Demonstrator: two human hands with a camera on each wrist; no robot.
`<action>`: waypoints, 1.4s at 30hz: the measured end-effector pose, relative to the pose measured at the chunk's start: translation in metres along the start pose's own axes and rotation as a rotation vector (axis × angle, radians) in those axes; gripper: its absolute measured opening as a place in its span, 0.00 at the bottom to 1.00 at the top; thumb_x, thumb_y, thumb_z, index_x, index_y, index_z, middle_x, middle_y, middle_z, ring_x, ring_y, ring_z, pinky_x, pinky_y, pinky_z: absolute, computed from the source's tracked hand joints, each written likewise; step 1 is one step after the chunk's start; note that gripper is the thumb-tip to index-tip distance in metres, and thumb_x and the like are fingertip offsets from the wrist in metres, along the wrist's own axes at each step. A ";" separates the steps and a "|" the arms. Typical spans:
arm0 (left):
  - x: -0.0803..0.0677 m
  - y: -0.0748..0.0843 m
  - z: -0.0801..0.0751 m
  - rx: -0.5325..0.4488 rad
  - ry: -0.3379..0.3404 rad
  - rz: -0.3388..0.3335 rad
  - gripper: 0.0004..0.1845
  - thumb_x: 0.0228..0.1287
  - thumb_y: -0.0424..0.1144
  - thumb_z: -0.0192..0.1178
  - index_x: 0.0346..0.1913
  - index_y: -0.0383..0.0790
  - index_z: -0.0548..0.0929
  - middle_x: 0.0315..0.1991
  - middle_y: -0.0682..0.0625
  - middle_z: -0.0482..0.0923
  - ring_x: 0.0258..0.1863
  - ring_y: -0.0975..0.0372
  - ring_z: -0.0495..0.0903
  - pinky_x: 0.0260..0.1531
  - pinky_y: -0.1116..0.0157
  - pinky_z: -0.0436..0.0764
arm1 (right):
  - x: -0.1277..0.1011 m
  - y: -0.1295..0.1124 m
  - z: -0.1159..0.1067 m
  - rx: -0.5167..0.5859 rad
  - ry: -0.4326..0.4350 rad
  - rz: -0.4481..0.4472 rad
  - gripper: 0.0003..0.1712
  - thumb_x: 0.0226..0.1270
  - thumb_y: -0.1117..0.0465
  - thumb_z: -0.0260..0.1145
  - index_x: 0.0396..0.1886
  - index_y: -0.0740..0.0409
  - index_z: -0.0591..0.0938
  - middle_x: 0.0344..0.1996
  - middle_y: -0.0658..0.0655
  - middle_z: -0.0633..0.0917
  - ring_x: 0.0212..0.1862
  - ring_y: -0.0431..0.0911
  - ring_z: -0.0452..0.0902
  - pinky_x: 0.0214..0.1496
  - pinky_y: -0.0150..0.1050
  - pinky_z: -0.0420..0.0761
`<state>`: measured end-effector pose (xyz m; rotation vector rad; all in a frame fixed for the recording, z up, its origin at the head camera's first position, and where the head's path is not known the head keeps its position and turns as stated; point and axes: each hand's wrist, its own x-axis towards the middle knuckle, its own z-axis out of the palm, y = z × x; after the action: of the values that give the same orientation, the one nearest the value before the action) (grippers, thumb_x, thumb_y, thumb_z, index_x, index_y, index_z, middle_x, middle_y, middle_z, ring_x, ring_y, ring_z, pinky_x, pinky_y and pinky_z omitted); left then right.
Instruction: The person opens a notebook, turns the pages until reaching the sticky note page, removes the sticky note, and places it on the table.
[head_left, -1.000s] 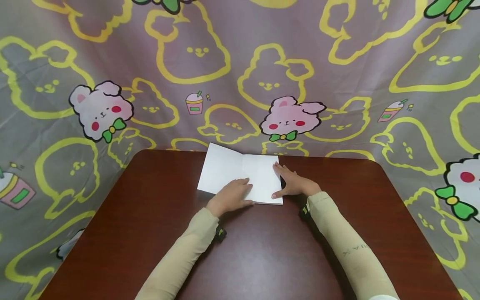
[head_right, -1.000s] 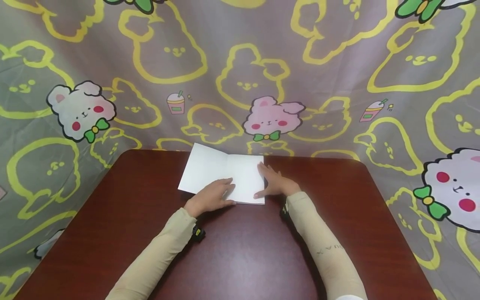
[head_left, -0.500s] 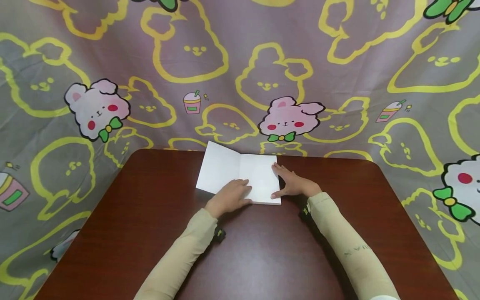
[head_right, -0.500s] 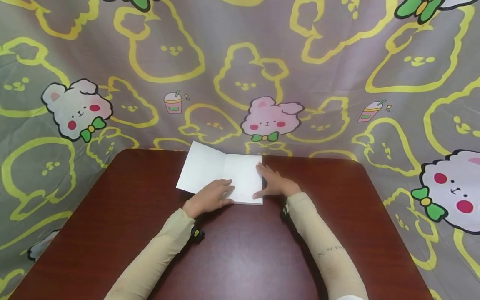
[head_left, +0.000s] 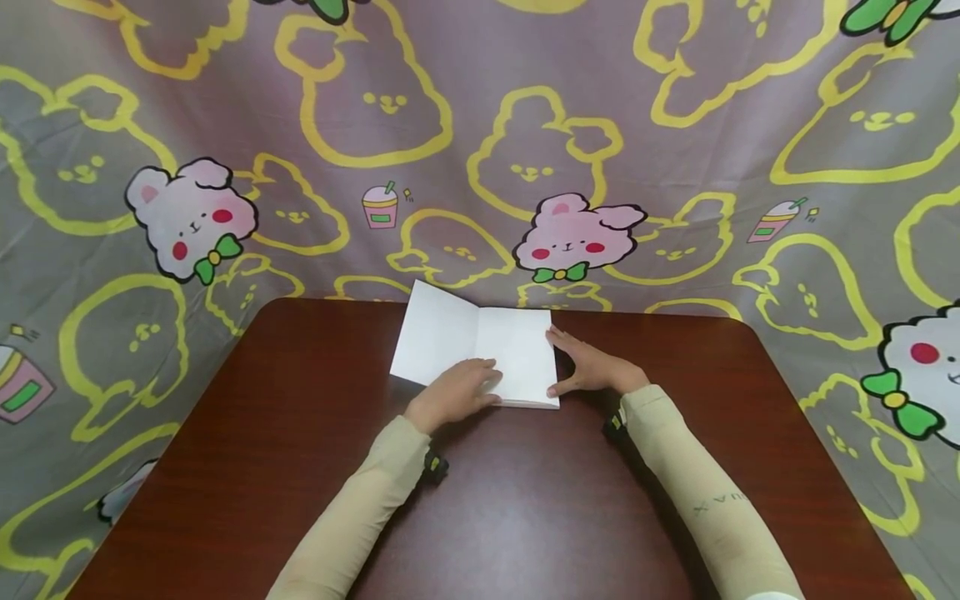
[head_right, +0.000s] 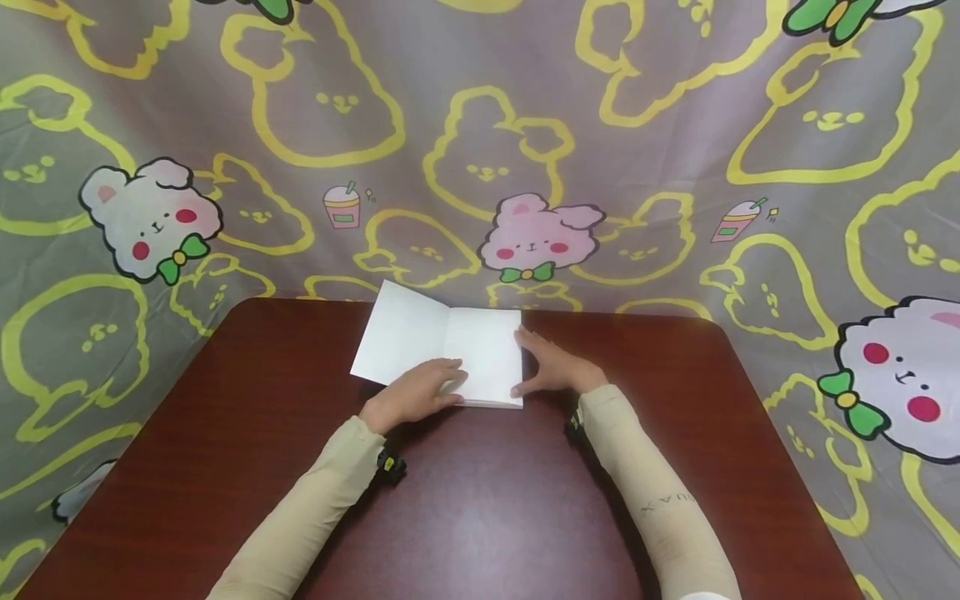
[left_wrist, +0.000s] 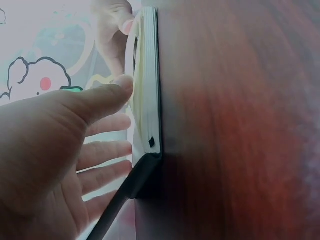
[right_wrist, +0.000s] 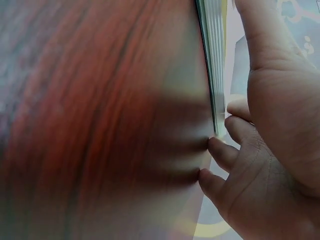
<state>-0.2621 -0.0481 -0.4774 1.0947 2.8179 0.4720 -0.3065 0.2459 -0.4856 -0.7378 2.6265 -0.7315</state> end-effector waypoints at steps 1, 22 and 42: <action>-0.001 0.000 0.000 -0.002 0.007 0.005 0.24 0.72 0.45 0.63 0.63 0.34 0.81 0.69 0.37 0.74 0.70 0.48 0.71 0.73 0.54 0.66 | -0.001 0.001 0.000 0.000 -0.001 0.002 0.71 0.52 0.43 0.81 0.82 0.66 0.48 0.82 0.67 0.46 0.82 0.61 0.39 0.80 0.60 0.50; -0.012 -0.005 -0.009 0.211 0.245 0.224 0.08 0.66 0.42 0.69 0.43 0.41 0.87 0.43 0.51 0.86 0.44 0.57 0.85 0.47 0.58 0.83 | -0.002 0.008 -0.002 0.019 0.015 0.024 0.72 0.52 0.42 0.81 0.82 0.64 0.47 0.82 0.67 0.44 0.82 0.64 0.38 0.79 0.63 0.51; -0.023 0.013 0.000 0.344 0.453 0.082 0.07 0.58 0.34 0.68 0.24 0.43 0.83 0.22 0.52 0.81 0.22 0.57 0.81 0.22 0.60 0.78 | 0.005 -0.004 0.001 -0.005 -0.002 -0.016 0.69 0.56 0.45 0.80 0.81 0.69 0.47 0.81 0.69 0.46 0.81 0.65 0.38 0.79 0.63 0.49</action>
<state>-0.2364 -0.0545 -0.4744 1.3101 3.3559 0.2718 -0.3087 0.2392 -0.4851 -0.7614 2.6251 -0.7282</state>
